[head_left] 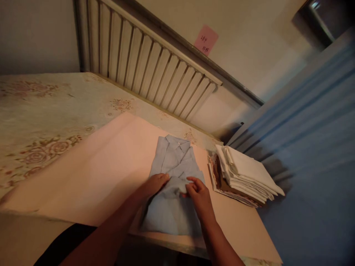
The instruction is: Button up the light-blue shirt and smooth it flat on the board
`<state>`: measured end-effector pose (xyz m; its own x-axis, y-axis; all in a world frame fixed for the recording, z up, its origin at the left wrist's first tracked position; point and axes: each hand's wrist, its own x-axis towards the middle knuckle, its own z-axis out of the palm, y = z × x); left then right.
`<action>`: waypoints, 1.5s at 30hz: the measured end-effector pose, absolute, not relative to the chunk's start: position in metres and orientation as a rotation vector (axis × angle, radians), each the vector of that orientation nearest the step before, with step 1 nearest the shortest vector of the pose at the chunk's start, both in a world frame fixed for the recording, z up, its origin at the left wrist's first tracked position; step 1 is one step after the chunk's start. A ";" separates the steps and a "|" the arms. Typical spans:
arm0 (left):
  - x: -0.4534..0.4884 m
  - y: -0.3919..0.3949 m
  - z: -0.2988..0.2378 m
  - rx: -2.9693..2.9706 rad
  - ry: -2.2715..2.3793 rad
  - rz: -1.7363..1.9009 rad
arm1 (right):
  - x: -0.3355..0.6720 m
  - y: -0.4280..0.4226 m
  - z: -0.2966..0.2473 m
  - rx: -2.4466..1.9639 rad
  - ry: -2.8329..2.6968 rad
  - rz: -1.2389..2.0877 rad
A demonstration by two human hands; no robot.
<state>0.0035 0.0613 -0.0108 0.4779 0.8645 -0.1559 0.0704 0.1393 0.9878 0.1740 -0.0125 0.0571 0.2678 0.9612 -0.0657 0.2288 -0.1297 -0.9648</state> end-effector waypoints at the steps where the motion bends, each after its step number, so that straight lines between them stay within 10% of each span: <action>1: 0.001 0.062 -0.010 1.241 0.893 0.753 | 0.169 -0.005 0.062 -1.488 -1.145 0.967; 17: -0.007 0.079 -0.017 1.489 1.532 0.698 | 0.192 -0.033 -0.021 -1.519 -2.378 0.109; 45: -0.006 0.082 -0.017 1.569 1.566 0.641 | 0.244 0.071 0.016 -1.875 -2.250 0.107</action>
<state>-0.0057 0.0822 -0.0166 0.1008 0.9773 -0.1866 0.5659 0.0979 0.8186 0.2438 0.0708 0.0163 -0.1684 0.9791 0.1143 0.9639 0.1878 -0.1888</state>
